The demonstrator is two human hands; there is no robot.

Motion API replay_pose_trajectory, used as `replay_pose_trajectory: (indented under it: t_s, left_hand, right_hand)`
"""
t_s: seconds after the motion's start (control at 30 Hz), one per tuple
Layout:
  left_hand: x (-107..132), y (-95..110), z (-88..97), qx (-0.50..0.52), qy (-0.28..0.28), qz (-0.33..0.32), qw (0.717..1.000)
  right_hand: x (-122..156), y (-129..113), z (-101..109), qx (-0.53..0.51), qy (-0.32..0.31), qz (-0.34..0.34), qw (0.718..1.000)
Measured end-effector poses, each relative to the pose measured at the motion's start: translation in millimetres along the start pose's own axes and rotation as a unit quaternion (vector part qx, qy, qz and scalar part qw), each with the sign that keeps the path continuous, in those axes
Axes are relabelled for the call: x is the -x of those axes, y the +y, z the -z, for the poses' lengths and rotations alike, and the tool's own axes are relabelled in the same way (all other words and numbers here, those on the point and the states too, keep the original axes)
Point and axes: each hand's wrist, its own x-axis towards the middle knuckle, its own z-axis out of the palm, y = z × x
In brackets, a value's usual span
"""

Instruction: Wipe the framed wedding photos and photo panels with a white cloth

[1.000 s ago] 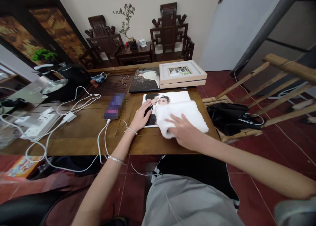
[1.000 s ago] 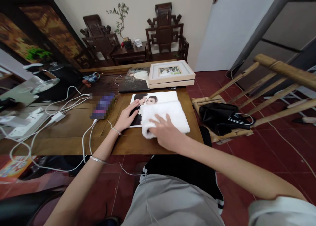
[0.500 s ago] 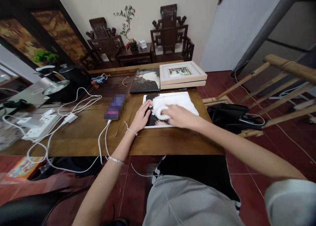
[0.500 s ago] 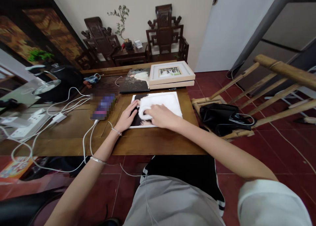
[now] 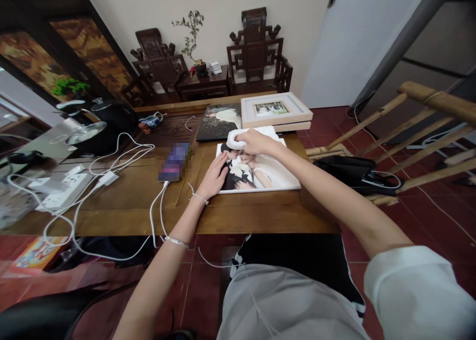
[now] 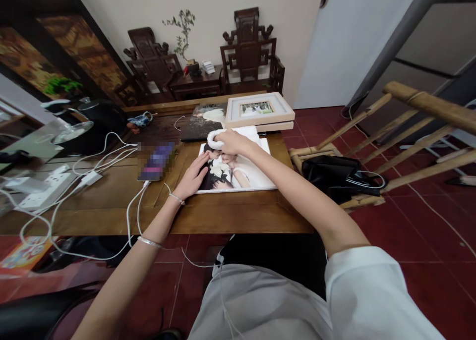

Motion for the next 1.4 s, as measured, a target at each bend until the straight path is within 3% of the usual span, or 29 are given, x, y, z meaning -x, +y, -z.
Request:
replay_pose_trajectory:
  t_s: [0.13,0.33,0.47,0.57,0.7,0.87,1.1,1.23,1.4]
  left_hand:
    - [-1,-3,-1.2,0.003,0.005,0.000,1.000]
    - [0,-4,-2.4,0.007,0.005,-0.001,1.000]
    - [1,-1,-1.2,0.004,0.001,-0.003,1.000]
    - [1,1,-0.7,0.007,0.001,-0.004,1.000]
    - [1,0,-0.5,0.011,0.004,-0.005,1.000]
    - [1,-1,-1.3,0.017,0.015,-0.009,1.000]
    - [3,14,1.6,0.075,0.089,-0.006,0.993]
    - [6,18,3.5,0.149,0.143,-0.033,0.978]
    - [6,15,3.2,0.170,0.165,-0.045,0.970]
  right_hand:
    - [36,-21,-18,0.034,0.015,0.023,0.999]
    - [116,-67,-52,0.094,-0.005,0.068,0.993]
    - [154,-87,-54,0.081,-0.051,0.101,0.990]
    - [165,-90,-46,0.043,-0.065,0.119,0.990]
    - [153,-77,-34,0.016,-0.032,0.089,0.995]
    - [102,-46,-24,0.042,0.001,0.028,0.999]
    - [38,-27,-34,0.089,0.034,0.014,0.995]
    - [38,-38,-45,0.110,0.028,0.077,0.991]
    - [72,-55,-51,0.086,0.012,0.195,0.977]
